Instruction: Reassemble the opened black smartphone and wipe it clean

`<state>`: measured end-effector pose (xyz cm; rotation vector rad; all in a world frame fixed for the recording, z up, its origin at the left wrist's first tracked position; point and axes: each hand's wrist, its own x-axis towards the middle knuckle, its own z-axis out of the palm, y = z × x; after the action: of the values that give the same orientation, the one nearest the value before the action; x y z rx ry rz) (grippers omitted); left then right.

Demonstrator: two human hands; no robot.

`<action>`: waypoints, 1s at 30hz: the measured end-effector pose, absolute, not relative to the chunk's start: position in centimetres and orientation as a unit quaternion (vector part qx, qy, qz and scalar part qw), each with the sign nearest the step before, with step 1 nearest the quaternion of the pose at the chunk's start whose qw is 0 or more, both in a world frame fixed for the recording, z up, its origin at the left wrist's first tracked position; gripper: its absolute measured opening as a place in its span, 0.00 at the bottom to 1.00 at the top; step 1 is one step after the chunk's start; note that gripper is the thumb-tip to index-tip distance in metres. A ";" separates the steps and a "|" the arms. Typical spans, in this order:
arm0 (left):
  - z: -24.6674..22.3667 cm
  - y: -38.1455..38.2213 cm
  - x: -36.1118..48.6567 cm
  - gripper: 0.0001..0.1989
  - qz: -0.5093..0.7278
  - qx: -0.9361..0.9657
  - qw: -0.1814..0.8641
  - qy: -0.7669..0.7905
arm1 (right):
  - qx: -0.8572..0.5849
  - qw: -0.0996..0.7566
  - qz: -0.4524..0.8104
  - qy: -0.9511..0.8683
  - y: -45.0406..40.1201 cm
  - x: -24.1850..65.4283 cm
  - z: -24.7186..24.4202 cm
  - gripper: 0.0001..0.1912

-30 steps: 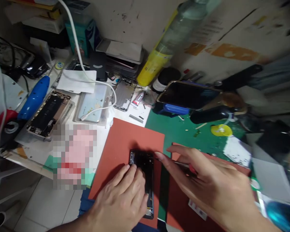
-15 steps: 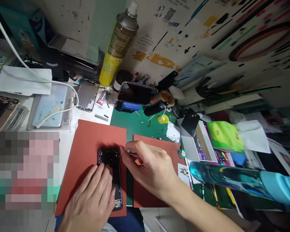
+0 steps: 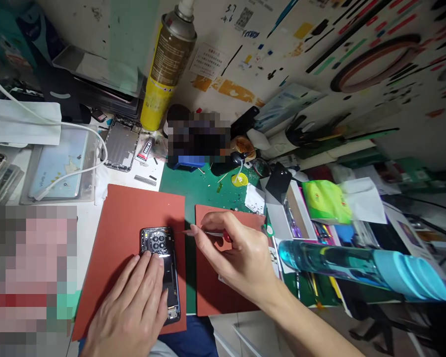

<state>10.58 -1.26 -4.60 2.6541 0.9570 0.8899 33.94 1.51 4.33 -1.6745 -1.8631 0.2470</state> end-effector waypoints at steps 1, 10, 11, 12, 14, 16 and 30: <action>-4.6 -1.2 10.6 0.24 0.300 0.893 0.091 0.322 | -0.633 0.309 0.096 -0.703 1.5 33.9 4.2 0.09; -4.2 -0.8 10.8 0.22 0.301 0.896 0.084 0.315 | -0.623 0.287 0.111 -0.719 1.4 34.1 4.6 0.06; -4.2 -0.8 10.8 0.22 0.300 0.896 0.084 0.316 | -0.617 0.278 0.121 -0.727 1.4 34.1 4.8 0.06; -4.2 -0.8 10.8 0.22 0.300 0.896 0.084 0.317 | -0.610 0.269 0.132 -0.734 1.5 34.1 5.0 0.06; -4.2 -0.9 10.8 0.22 0.299 0.896 0.086 0.318 | -0.597 0.256 0.153 -0.745 1.5 34.1 5.4 0.07; -4.1 -0.9 10.8 0.21 0.299 0.896 0.085 0.319 | -0.590 0.252 0.158 -0.751 1.6 34.1 5.5 0.07; -4.2 -0.8 10.7 0.22 0.298 0.898 0.082 0.312 | -0.597 0.269 0.113 -0.748 0.9 33.9 5.7 0.08</action>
<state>10.74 -0.84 -4.18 2.6824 0.9328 0.8915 33.92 0.95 5.69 -1.6094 -2.0162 0.3038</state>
